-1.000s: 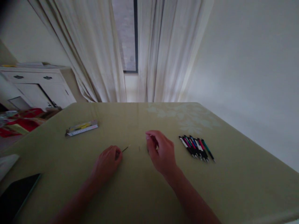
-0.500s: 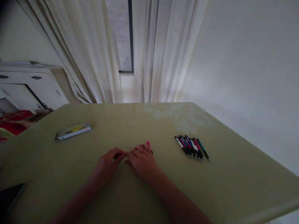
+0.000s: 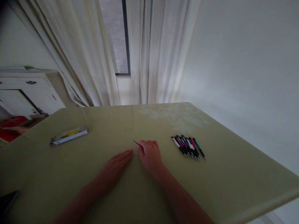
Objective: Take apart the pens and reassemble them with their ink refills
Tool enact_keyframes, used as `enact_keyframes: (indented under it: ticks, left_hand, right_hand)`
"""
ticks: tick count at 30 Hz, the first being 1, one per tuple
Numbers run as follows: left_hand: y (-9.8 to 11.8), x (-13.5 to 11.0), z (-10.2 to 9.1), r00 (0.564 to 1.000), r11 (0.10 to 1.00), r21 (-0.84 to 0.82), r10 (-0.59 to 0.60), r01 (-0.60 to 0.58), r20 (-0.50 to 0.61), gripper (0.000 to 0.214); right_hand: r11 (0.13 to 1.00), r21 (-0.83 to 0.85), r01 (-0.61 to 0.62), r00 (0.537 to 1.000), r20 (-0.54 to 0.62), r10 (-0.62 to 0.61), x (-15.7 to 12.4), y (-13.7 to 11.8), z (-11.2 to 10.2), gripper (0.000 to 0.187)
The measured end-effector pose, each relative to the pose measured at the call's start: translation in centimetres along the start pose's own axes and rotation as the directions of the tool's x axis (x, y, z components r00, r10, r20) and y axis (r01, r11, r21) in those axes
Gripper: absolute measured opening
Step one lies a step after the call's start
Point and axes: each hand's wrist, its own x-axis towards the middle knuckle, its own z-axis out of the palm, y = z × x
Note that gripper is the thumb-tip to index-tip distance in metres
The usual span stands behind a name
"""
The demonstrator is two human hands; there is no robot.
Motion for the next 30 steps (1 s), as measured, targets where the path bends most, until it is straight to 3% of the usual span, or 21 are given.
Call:
enact_keyframes:
  ticks: [7, 14, 19, 21, 26, 30]
  left_hand:
    - [-0.3, -0.1, -0.9, 0.994, 0.998, -0.056, 0.006, -0.012, -0.111, 0.036]
    - [-1.1, -0.3, 0.1, 0.945, 0.953, -0.243, -0.239, 0.183, -0.224, 0.029]
    - [-1.2, -0.9, -0.6, 0.923, 0.944, -0.283, -0.254, 0.171, -0.289, 0.026]
    - [-0.9, -1.0, -1.5, 0.900, 0.901, -0.380, -0.330, 0.210, -0.284, 0.023]
    - [-0.1, -1.0, -3.1, 0.860, 0.675, -0.704, -0.475, 0.219, -0.187, 0.020]
    - [0.1, -1.0, -3.1, 0.865, 0.672, -0.721, -0.452, 0.169, -0.218, 0.017]
  right_hand:
    - [0.999, 0.040, 0.034, 0.999, 0.022, -0.035, -0.1, -0.1, 0.2, 0.014]
    - [0.995, 0.067, 0.071, 0.997, 0.034, -0.074, -0.3, -0.3, 0.3, 0.024]
    - [0.986, 0.073, 0.153, 0.985, 0.074, -0.159, -0.5, -0.3, 0.3, 0.022]
    - [0.978, 0.084, 0.191, 0.976, 0.092, -0.199, -0.6, -0.3, 0.3, 0.019]
    - [0.967, 0.095, 0.235, 0.959, 0.140, -0.247, -1.0, -0.7, 0.5, 0.018]
    - [0.970, 0.075, 0.230, 0.959, 0.150, -0.239, -1.1, -1.0, 0.5, 0.018]
